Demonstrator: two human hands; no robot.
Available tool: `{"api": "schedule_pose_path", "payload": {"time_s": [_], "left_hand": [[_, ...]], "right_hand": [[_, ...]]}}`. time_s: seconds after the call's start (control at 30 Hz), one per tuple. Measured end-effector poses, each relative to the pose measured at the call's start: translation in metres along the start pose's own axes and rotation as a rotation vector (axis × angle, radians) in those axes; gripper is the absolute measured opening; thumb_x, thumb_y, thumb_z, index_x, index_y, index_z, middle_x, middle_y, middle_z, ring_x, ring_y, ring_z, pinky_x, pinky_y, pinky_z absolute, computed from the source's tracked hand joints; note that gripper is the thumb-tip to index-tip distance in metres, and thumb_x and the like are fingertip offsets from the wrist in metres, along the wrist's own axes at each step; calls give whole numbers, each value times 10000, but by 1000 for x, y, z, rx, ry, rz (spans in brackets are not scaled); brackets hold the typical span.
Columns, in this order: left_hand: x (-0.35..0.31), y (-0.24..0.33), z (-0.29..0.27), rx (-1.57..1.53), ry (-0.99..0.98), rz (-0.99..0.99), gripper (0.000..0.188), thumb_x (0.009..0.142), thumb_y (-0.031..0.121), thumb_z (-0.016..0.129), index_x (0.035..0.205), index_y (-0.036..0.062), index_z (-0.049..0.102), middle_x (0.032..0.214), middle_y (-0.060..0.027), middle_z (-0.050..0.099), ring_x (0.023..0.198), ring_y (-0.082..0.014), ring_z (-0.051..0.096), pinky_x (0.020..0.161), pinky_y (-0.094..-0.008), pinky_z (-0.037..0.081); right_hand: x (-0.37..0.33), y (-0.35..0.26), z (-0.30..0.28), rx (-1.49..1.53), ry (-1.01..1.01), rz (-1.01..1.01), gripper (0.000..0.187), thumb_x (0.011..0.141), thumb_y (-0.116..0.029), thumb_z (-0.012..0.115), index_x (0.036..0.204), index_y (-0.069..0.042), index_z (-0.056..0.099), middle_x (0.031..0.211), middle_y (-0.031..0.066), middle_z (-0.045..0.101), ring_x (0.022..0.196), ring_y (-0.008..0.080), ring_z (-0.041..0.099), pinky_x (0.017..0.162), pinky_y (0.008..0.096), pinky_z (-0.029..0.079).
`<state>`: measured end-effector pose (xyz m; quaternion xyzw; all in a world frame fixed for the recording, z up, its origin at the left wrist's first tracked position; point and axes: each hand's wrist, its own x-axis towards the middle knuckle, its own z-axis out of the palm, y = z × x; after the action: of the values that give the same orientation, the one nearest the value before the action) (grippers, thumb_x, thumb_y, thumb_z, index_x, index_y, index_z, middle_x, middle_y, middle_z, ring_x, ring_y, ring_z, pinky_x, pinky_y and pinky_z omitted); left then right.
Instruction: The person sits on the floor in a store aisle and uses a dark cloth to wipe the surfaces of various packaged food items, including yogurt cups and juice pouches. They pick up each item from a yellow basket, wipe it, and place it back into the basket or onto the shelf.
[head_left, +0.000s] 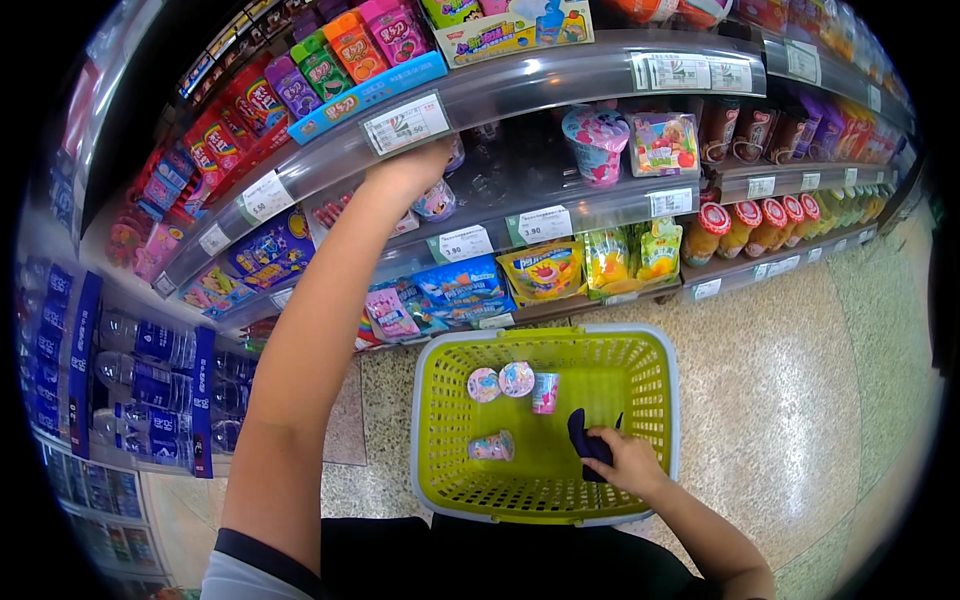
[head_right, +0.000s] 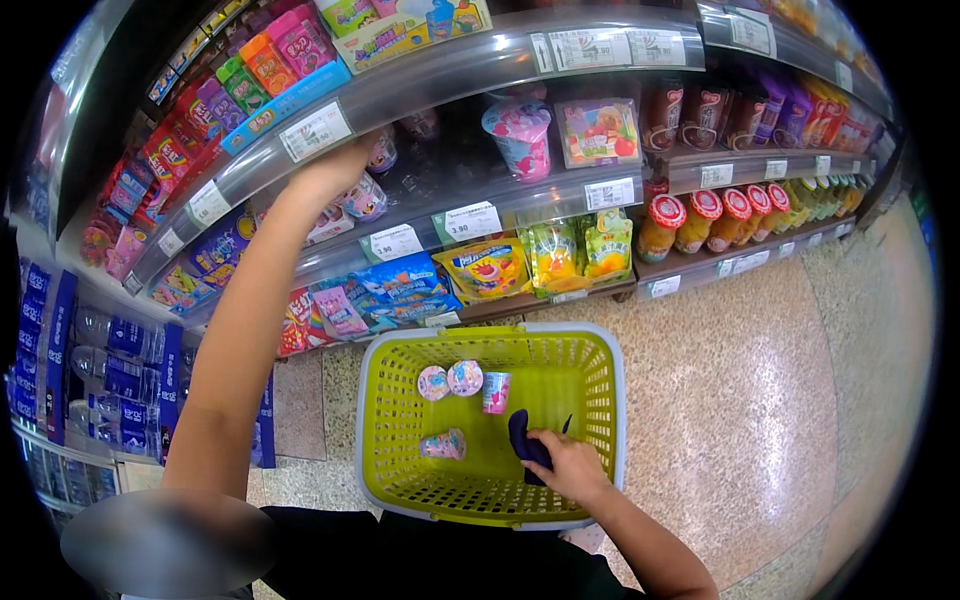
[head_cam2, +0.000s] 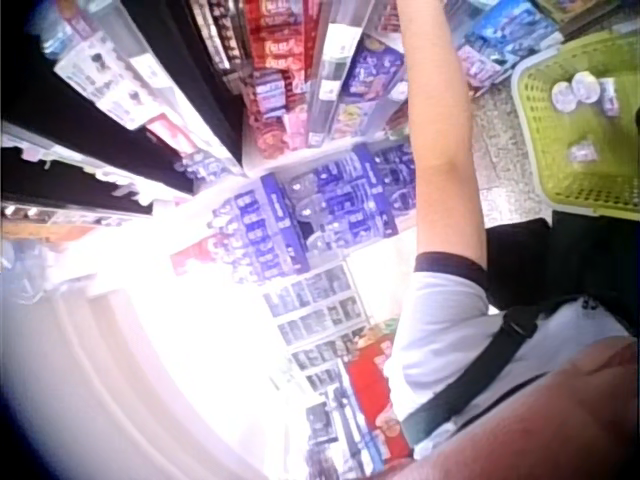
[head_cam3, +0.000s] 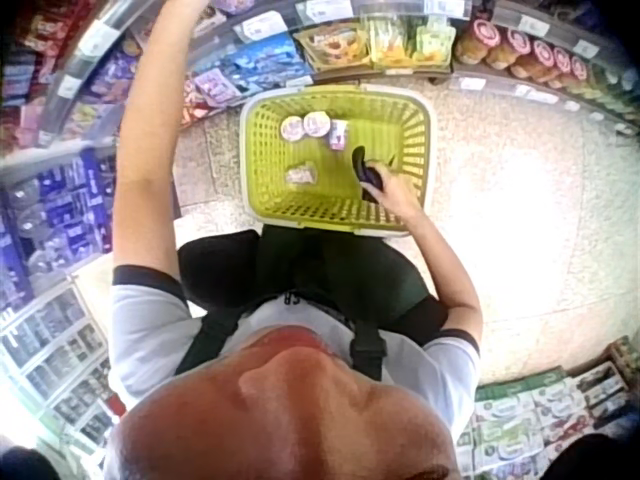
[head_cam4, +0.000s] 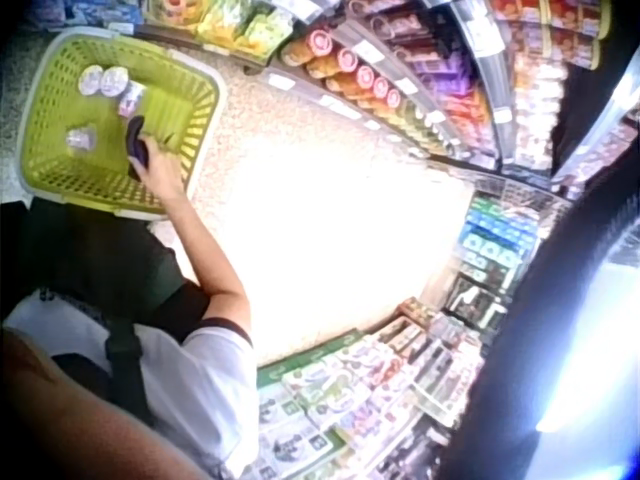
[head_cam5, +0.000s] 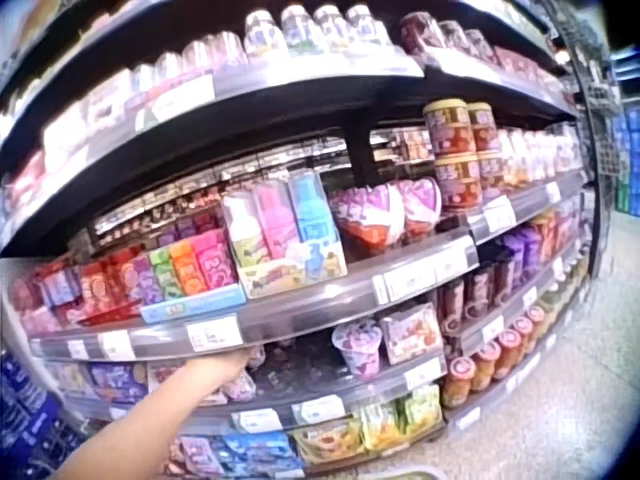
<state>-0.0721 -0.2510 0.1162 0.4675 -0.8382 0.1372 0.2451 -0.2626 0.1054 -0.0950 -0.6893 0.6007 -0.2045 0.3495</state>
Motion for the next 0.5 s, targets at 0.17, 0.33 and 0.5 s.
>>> {"api": "schedule_pose_path", "payload": {"time_s": [0.17, 0.33, 0.5], "left_hand": [[8, -30, 18, -1, -14, 16, 318, 891, 308, 482, 1083, 78, 588, 1085, -163, 590, 1041, -313, 532, 891, -380, 400], [12, -11, 13, -134, -122, -24, 334, 864, 333, 518, 1040, 62, 599, 1030, -157, 607, 967, -293, 563, 843, -374, 424], [5, -15, 16, -101, 118, 128, 324, 845, 327, 537, 990, 46, 610, 900, -134, 631, 828, -246, 595, 751, -364, 448]], "right_hand": [[1, -4, -2, -17, -32, 4, 380, 760, -264, 677, 1069, -105, 522, 881, 117, 635, 779, 285, 626, 670, 374, 502], [0, 0, 0, -11, -31, 14, 382, 759, -259, 679, 1069, -102, 523, 897, 121, 634, 790, 286, 625, 672, 376, 502], [0, 4, 3, -19, -26, -25, 382, 761, -252, 676, 1072, -101, 514, 913, 120, 634, 798, 289, 624, 675, 379, 502]]}}
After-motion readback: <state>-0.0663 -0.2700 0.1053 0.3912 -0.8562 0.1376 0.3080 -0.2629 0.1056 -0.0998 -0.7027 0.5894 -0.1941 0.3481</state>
